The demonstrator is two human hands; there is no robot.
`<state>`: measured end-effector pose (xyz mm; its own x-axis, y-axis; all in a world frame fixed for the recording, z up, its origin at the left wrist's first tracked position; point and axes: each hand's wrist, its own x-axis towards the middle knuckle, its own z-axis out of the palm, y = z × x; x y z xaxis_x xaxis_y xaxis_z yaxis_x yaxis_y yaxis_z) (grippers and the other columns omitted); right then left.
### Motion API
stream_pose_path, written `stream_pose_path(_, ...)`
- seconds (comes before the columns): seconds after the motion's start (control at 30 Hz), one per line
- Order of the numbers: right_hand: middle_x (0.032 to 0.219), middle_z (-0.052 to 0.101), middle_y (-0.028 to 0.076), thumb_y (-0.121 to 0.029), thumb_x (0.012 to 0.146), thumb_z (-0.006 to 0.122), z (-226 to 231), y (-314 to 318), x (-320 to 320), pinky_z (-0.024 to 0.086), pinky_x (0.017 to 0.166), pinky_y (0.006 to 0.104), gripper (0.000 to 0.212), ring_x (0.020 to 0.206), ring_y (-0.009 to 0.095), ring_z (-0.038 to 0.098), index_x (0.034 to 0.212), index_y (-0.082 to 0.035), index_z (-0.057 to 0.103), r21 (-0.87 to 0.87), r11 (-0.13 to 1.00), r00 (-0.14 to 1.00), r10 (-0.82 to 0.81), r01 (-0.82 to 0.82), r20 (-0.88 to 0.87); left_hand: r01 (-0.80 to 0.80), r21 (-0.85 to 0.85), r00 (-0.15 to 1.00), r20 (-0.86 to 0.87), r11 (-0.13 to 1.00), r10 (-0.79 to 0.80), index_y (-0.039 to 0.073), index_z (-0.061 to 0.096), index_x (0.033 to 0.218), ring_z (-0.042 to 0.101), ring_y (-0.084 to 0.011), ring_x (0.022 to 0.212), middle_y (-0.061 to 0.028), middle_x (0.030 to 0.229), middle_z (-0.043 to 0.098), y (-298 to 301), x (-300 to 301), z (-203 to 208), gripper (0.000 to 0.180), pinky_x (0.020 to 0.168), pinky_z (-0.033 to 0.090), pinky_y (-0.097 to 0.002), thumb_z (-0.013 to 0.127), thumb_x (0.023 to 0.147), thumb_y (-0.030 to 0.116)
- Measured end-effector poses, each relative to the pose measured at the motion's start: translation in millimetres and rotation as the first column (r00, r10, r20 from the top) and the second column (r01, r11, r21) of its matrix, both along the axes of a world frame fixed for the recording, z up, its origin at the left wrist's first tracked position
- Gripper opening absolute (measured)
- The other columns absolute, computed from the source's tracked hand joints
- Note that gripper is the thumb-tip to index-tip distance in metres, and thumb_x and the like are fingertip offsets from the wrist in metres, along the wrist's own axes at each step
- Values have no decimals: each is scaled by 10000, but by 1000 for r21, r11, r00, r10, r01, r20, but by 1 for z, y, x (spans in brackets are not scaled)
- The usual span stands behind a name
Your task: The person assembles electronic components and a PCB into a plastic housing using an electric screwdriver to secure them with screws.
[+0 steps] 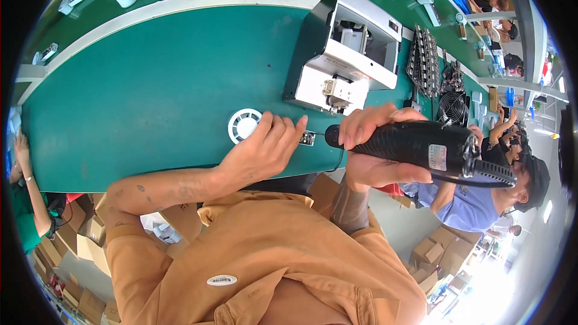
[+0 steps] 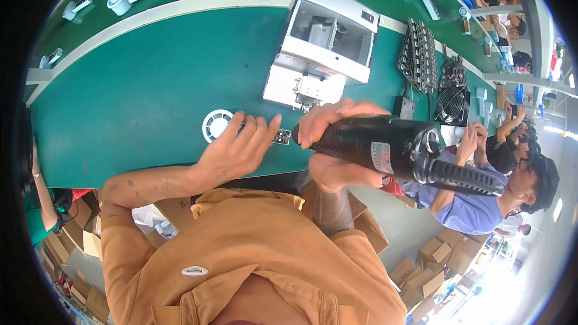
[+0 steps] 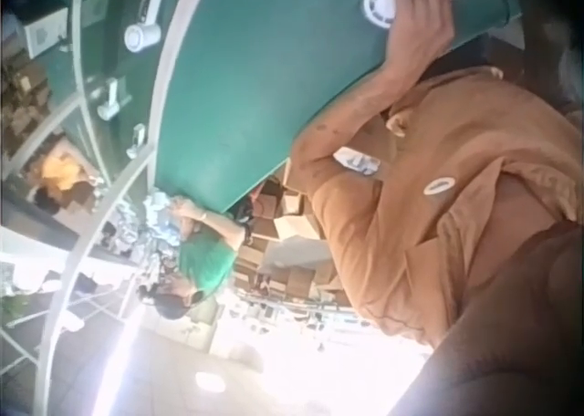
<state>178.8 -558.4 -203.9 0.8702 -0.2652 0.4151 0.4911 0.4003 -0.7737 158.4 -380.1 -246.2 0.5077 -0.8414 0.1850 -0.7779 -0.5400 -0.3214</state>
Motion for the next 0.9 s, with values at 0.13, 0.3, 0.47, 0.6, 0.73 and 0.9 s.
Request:
stream_pose_path(0.13, 645, 492, 101, -871, 807, 378, 4, -6, -4, 418, 398, 317, 902, 437, 189, 466, 1158, -43, 439, -44, 999, 997, 35, -32, 65, 16, -2, 1000, 10, 1000, -16, -40, 598, 1291, 578, -258, 914, -126, 998, 590, -2, 0, -1, 485, 926, 470, -414, 533, 852, 157)
stream_pose_path(0.3, 741, 563, 163, -830, 812, 472, 52, -30, 7, 468, 465, 379, 954, 520, 245, 531, 1280, -2, 415, -35, 991, 934, 137, -133, 329, 25, 34, 999, 46, 999, -27, -30, 585, 1315, 579, -257, 922, -123, 995, 591, -3, 0, 0, 474, 935, 462, -415, 530, 873, 131)
stream_pose_path(0.47, 616, 474, 95, -900, 793, 328, 57, 1, 42, 401, 382, 334, 1021, 418, 190, 440, 1311, -24, 414, -358, 892, 953, -304, 276, -21, 29, 43, 998, 56, 999, -31, -43, 578, 1313, 578, -258, 918, -135, 1006, 591, -3, 4, -1, 490, 908, 472, -408, 521, 861, 138)
stream_pose_path(0.6, 623, 468, 83, -909, 779, 338, 41, 1, 38, 389, 395, 319, 956, 425, 181, 426, 1244, -82, 459, -182, 956, 963, -251, 231, -98, 10, 67, 998, 58, 998, -14, -28, 569, 1334, 572, -257, 923, -120, 1003, 589, -2, 2, -2, 484, 927, 460, -405, 522, 875, 118)
stream_pose_path(0.73, 648, 483, 85, -894, 794, 350, 25, -15, 5, 410, 422, 311, 943, 451, 178, 447, 1345, -133, 430, 2, 999, 999, -44, 44, 12, 17, 56, 998, 51, 998, -20, -33, 574, 1326, 572, -254, 925, -123, 1011, 586, -5, 4, -2, 486, 912, 465, -403, 526, 871, 132)
stream_pose_path(0.9, 669, 490, 96, -854, 836, 349, 15, -11, -15, 419, 428, 319, 913, 463, 185, 470, 1329, -87, 390, -28, 999, 999, -32, 31, -7, 28, 38, 997, 73, 999, -31, -36, 584, 1314, 566, -250, 916, -122, 1010, 582, -4, 4, -5, 485, 895, 468, -404, 535, 866, 145)
